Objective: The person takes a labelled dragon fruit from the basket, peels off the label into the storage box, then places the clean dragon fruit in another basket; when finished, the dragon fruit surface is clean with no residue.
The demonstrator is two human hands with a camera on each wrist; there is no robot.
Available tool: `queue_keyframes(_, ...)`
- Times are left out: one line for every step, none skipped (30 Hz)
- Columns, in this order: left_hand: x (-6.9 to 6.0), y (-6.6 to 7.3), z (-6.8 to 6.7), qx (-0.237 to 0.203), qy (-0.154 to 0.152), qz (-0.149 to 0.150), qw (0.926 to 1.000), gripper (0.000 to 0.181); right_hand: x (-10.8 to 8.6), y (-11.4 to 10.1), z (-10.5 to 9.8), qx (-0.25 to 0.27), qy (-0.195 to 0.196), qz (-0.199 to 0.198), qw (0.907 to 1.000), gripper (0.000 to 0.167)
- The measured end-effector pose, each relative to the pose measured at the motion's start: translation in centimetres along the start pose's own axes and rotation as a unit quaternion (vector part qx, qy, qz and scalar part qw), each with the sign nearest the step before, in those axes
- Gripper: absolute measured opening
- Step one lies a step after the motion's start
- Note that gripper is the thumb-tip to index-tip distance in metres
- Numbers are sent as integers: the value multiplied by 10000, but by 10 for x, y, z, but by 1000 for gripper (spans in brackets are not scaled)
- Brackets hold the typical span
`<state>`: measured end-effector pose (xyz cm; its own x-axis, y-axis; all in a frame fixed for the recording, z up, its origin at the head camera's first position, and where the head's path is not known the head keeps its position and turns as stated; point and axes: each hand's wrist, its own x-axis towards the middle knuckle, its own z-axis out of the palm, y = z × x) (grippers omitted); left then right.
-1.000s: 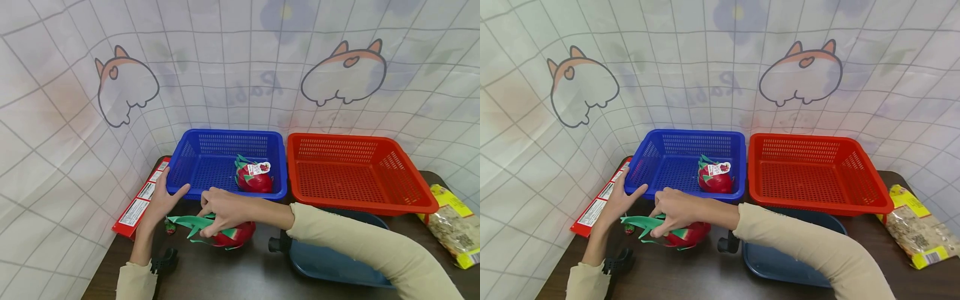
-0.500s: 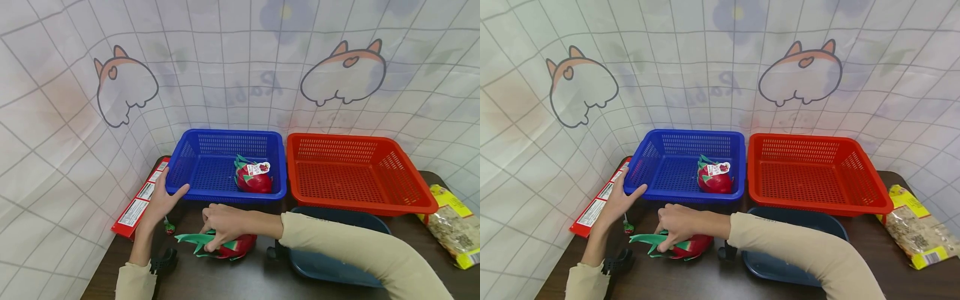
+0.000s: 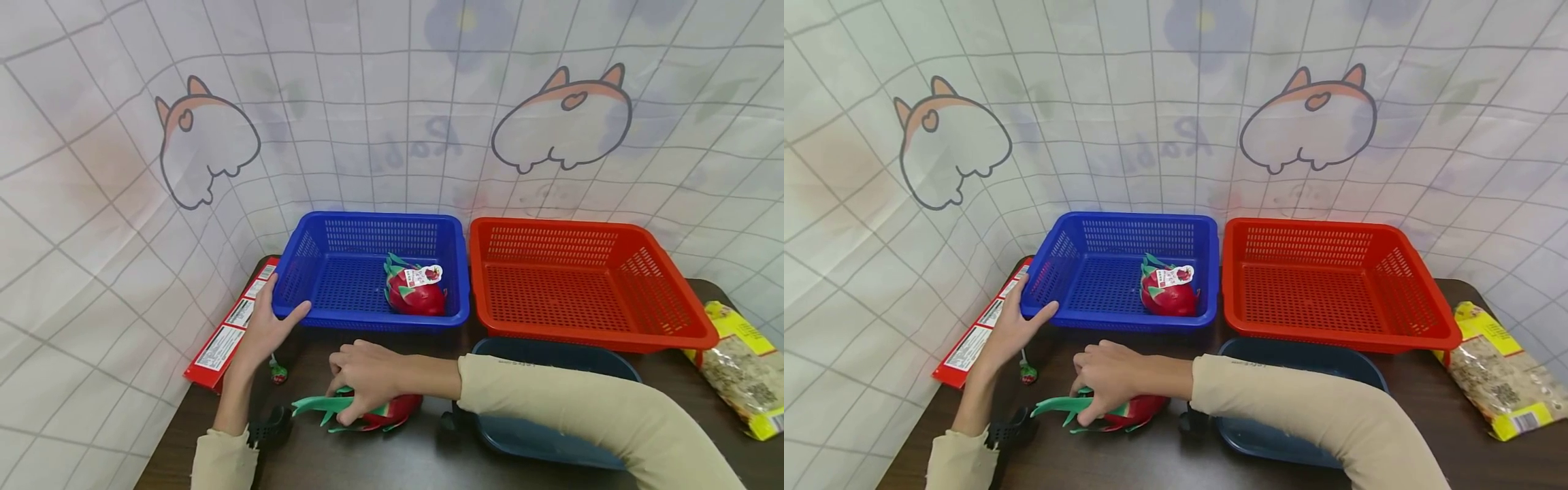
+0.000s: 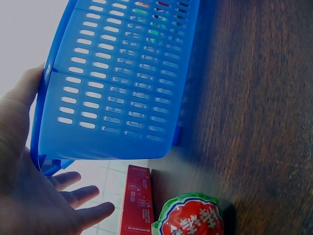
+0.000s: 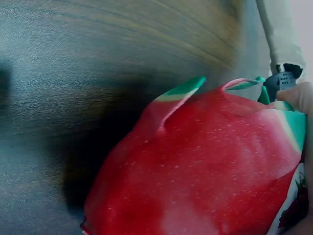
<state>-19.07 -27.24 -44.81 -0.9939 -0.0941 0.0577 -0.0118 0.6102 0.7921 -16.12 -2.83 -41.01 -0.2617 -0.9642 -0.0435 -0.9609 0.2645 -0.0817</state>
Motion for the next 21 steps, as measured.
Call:
queue_keyframes(0, 0, 0, -8, -2, 7, 10000, 100, 0, 0, 1, -12, 27, 30, 10000, 34)
queue_keyframes(0, 0, 0, -9, 1, 12, 10000, 100, -1, 0, 2, -14, 54, 62, 10000, 34)
queue_keyframes(0, 0, 0, -3, 5, 13, 10000, 100, -1, 0, 3, -3, 87, 87, 9999, 34)
queue_keyframes(0, 0, 1, 0, 12, 15, 10000, 99, -1, 0, 3, 0, 109, 106, 9999, 34)
queue_keyframes(0, 0, 0, 2, 14, 8, 10000, 99, -1, 0, 4, -7, 126, 115, 9999, 34)
queue_keyframes(0, 0, 0, 7, 15, 6, 10000, 99, -1, 0, 5, 0, 133, 123, 9998, 34)
queue_keyframes(0, 0, 0, 4, 16, 6, 10000, 99, -1, 0, 5, 17, 131, 132, 9998, 34)
queue_keyframes(0, 1, 0, 8, 13, 6, 10000, 99, -1, 0, 5, 23, 126, 144, 9998, 35)
queue_keyframes(1, 1, 0, 10, 13, 0, 10000, 99, -1, 1, 5, 24, 123, 159, 9998, 35)
queue_keyframes(1, 0, 0, 14, 15, -3, 10000, 99, -1, 1, 6, 25, 113, 177, 9998, 35)
queue_keyframes(1, 0, 0, 11, 8, -7, 10000, 99, -1, 1, 6, 40, 103, 198, 9997, 36)
queue_keyframes(1, 0, 0, 12, 6, -9, 10000, 99, -2, 1, 5, 59, 88, 218, 9997, 36)
queue_keyframes(1, 0, 0, 15, 2, -16, 10000, 99, -2, 0, 5, 77, 70, 242, 9997, 36)
queue_keyframes(0, 0, 0, 20, -3, -21, 10000, 99, -2, 0, 5, 75, 55, 265, 9996, 37)
queue_keyframes(1, 0, 0, 26, -4, -31, 10000, 99, -3, 0, 5, 67, 39, 284, 9996, 38)
queue_keyframes(0, 0, 0, 32, -9, -42, 10000, 99, -3, -1, 4, 61, 30, 298, 9995, 39)
queue_keyframes(0, 0, 0, 40, -18, -55, 10000, 99, -4, -1, 4, 45, 22, 312, 9995, 40)
queue_keyframes(0, 0, 0, 46, -21, -67, 10000, 99, -4, -1, 3, 31, 23, 324, 9995, 41)
queue_keyframes(0, 0, 0, 50, -27, -77, 10000, 100, -5, -2, 3, 24, 26, 333, 9994, 43)
queue_keyframes(0, 1, 0, 51, -27, -88, 9999, 100, -7, -2, 2, 14, 37, 338, 9994, 44)
queue_keyframes(0, 1, 0, 57, -30, -99, 9999, 100, -8, -3, 1, 25, 49, 346, 9994, 46)
